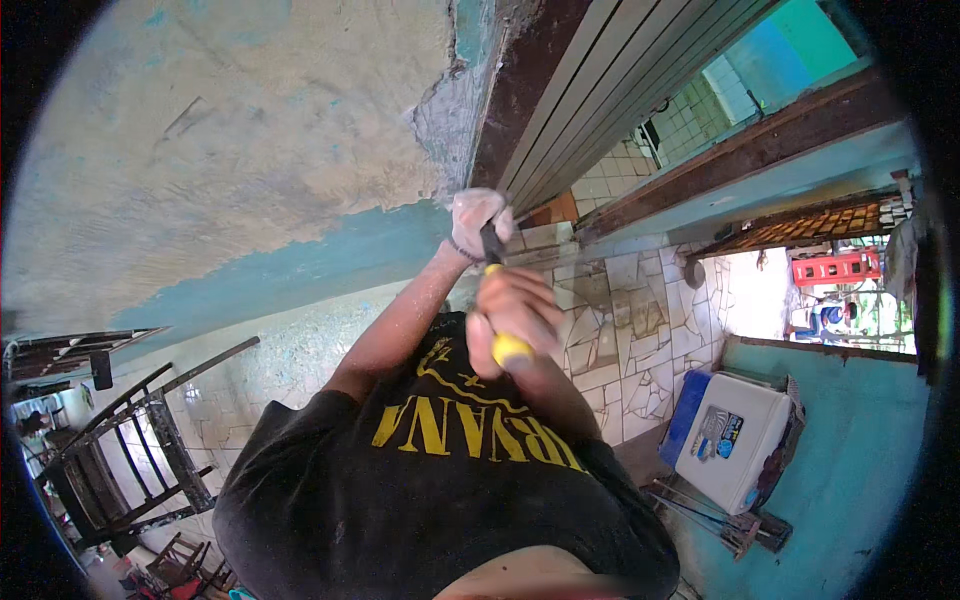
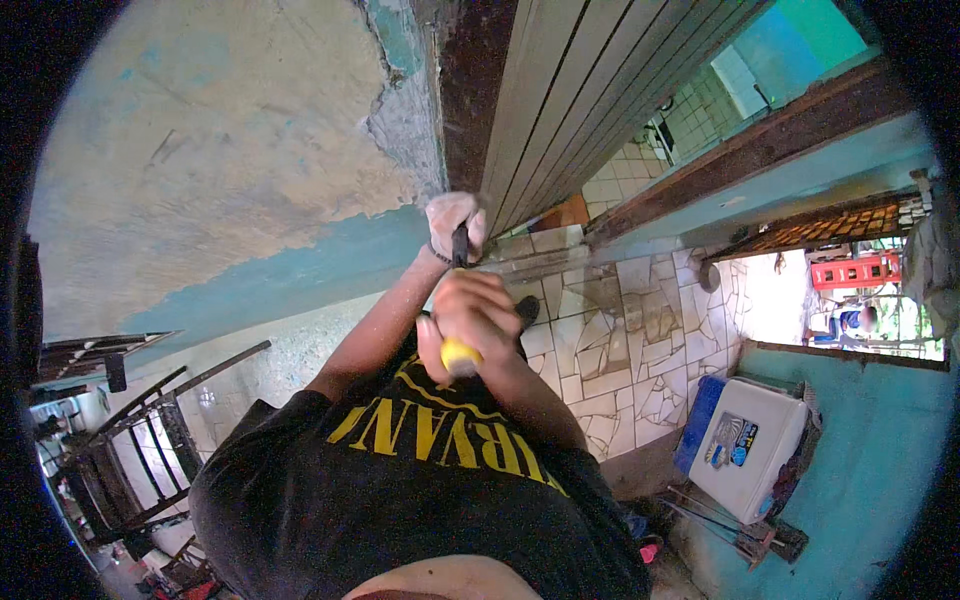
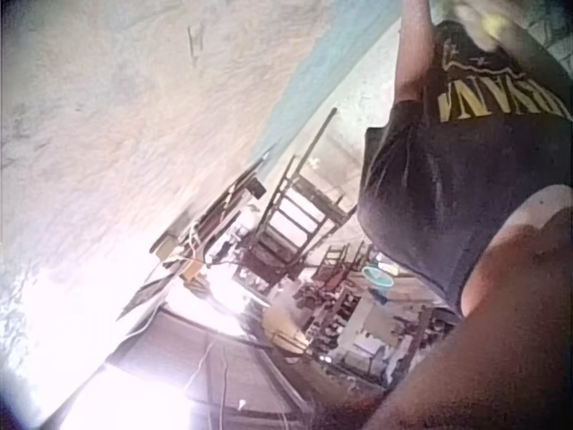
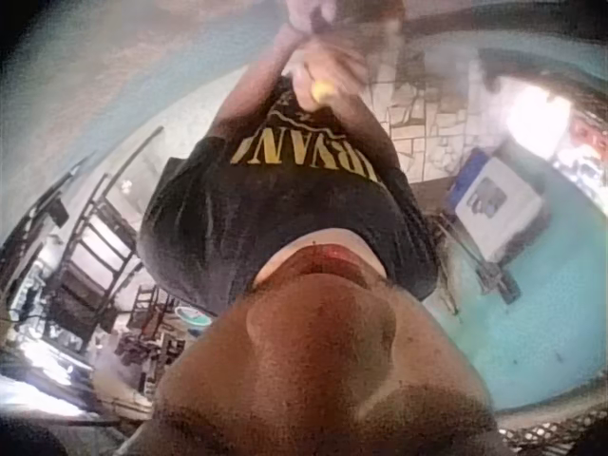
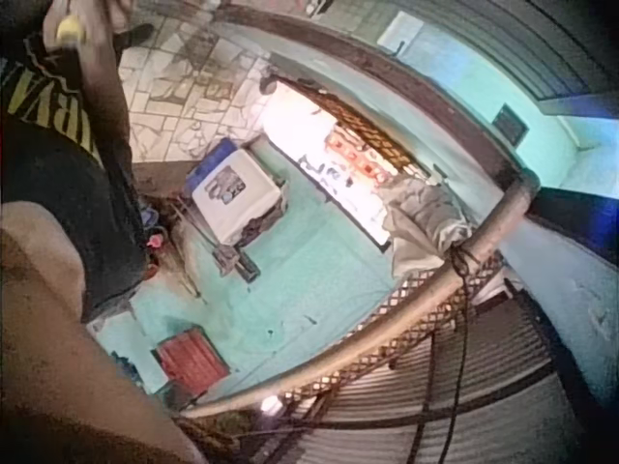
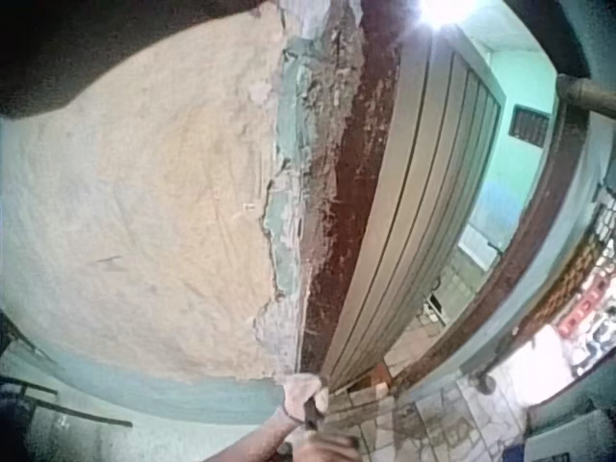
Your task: The person scrapes peeling paint off a wall using a handheld metal scraper.
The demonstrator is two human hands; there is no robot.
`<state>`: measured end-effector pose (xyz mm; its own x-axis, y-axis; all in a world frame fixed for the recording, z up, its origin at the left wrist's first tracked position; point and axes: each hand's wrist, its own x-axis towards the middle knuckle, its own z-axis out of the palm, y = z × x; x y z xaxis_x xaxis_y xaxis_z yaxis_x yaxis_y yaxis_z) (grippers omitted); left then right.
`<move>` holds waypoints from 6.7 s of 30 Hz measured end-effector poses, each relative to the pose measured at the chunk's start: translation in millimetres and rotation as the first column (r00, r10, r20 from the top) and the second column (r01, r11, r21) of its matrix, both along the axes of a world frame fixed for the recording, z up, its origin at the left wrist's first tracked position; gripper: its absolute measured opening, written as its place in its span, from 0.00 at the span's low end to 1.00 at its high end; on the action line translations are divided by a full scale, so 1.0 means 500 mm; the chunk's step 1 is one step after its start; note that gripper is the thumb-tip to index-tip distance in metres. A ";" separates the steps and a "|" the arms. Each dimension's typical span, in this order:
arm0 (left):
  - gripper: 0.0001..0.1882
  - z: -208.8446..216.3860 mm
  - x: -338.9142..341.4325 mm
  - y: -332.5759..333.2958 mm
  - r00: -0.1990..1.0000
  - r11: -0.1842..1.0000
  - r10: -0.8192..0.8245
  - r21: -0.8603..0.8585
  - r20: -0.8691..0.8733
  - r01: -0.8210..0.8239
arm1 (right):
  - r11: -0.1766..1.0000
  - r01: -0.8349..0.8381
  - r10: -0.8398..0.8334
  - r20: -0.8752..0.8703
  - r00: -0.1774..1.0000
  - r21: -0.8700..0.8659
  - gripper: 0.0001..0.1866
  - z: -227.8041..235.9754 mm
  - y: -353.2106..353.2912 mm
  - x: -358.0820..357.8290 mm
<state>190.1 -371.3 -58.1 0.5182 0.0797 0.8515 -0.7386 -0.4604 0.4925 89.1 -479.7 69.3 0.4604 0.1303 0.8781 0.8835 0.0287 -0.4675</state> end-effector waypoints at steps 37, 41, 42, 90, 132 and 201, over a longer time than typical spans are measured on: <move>0.17 -0.026 0.010 0.065 0.999 0.998 0.005 0.055 0.040 -0.008 | 0.994 -0.086 0.090 -0.054 0.994 0.071 0.09 -0.006 0.025 0.003; 0.16 -0.056 -0.002 0.061 0.995 0.998 -0.030 0.059 -0.098 0.036 | 0.992 -0.053 0.058 -0.042 0.997 0.111 0.09 -0.071 0.045 0.029; 0.16 -0.016 -0.005 0.067 0.997 0.999 -0.024 0.029 -0.075 0.026 | 0.988 -0.065 0.068 -0.018 0.998 0.142 0.09 -0.043 0.043 0.025; 0.14 0.021 -0.074 0.212 0.995 0.990 0.005 0.136 0.104 -0.020 | 0.955 -0.094 0.064 0.113 0.992 0.282 0.12 -0.035 0.182 -0.073; 0.13 0.092 -0.067 0.179 0.987 0.996 0.021 0.079 0.162 -0.034 | 0.892 -0.172 0.132 0.123 0.984 0.417 0.11 -0.009 0.137 -0.072; 0.20 -0.276 -0.262 0.220 0.725 0.773 0.091 0.507 -0.683 0.381 | 0.814 0.378 -0.572 -0.720 0.394 -0.440 0.14 -0.353 -0.091 -0.204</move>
<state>58.9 -261.5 -196.1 0.8947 -0.4258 0.1346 -0.4281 -0.7320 0.5299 -13.1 -525.3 -107.3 0.9662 -0.2441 0.0829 -0.0328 -0.4354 -0.8996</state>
